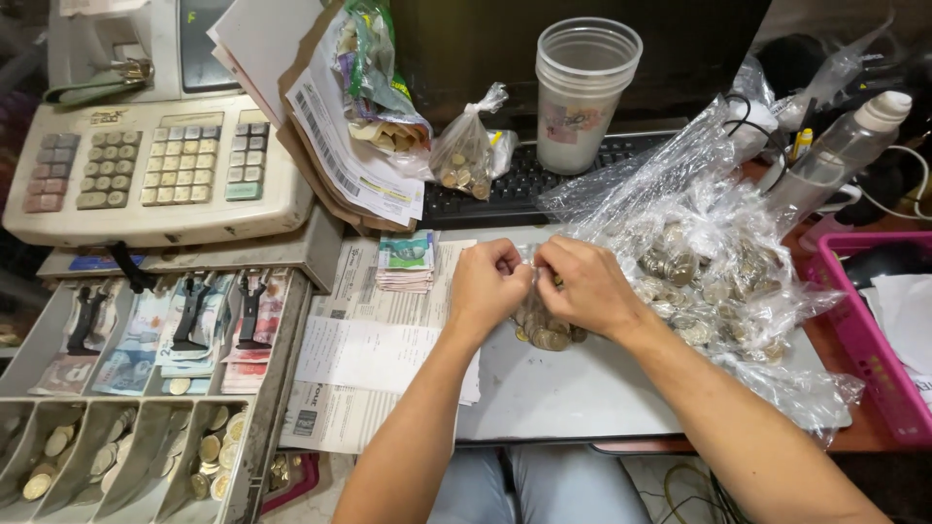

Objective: Sorting and bagging coins into small plastic bags at a checkout counter.

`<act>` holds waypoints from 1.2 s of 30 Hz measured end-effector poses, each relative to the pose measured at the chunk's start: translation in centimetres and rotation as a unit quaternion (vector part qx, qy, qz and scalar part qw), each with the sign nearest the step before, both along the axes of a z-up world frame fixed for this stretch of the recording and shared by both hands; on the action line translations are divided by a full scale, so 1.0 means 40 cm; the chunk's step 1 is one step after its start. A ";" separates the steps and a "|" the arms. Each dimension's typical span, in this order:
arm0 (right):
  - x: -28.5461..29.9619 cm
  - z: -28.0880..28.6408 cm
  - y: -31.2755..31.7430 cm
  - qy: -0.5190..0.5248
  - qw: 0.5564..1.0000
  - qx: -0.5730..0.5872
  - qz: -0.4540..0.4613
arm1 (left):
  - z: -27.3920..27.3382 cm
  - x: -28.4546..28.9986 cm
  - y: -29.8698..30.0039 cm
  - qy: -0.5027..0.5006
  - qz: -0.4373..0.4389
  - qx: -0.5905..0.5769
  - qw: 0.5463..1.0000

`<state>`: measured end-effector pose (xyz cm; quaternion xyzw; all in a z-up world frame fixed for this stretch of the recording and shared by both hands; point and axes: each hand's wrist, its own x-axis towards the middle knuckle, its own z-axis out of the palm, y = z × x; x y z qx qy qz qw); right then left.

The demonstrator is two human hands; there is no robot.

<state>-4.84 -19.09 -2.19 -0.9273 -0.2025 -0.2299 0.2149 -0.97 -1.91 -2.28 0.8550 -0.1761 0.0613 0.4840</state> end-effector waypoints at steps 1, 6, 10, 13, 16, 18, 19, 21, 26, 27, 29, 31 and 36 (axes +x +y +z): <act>0.003 -0.014 -0.007 -0.023 0.999 0.022 -0.002 | 0.000 -0.003 -0.001 0.003 -0.006 -0.013 1.000; 0.006 -0.013 -0.011 -0.052 0.996 0.063 0.018 | 0.016 -0.015 0.009 -0.027 -0.016 -0.043 0.999; 0.007 -0.002 -0.013 -0.061 0.997 0.049 0.023 | 0.021 -0.015 0.009 -0.109 -0.063 -0.043 0.991; 0.005 0.004 -0.015 -0.072 0.996 0.049 0.029 | 0.023 -0.016 0.015 -0.112 -0.101 -0.018 0.988; 0.003 0.010 -0.015 -0.084 0.995 0.044 0.029 | 0.012 -0.005 0.013 -0.108 -0.121 -0.002 0.987; 0.002 0.002 -0.013 -0.092 0.995 0.037 0.023 | -0.002 -0.003 0.009 -0.111 -0.128 0.004 0.986; 0.002 -0.004 -0.012 -0.094 0.994 0.043 0.036 | -0.003 -0.005 0.008 -0.108 -0.107 0.011 0.988; 0.005 -0.004 -0.011 -0.097 0.993 0.050 0.045 | -0.003 0.000 0.003 -0.106 -0.090 0.019 0.990; 0.000 0.008 -0.004 -0.142 0.985 0.053 0.083 | -0.010 0.010 0.005 -0.059 -0.051 -0.028 0.997; -0.004 0.010 -0.003 -0.140 0.985 0.053 0.082 | -0.021 0.016 0.003 -0.057 -0.052 -0.028 0.997; -0.009 0.015 -0.002 -0.147 0.983 0.064 0.091 | -0.039 0.030 -0.003 -0.043 -0.048 -0.064 0.996; -0.003 0.005 -0.008 -0.144 0.982 0.083 0.090 | -0.049 0.033 -0.004 0.000 -0.048 -0.099 0.994; -0.002 0.014 -0.007 -0.098 0.982 0.134 0.090 | -0.066 0.047 -0.006 0.067 -0.031 -0.162 0.984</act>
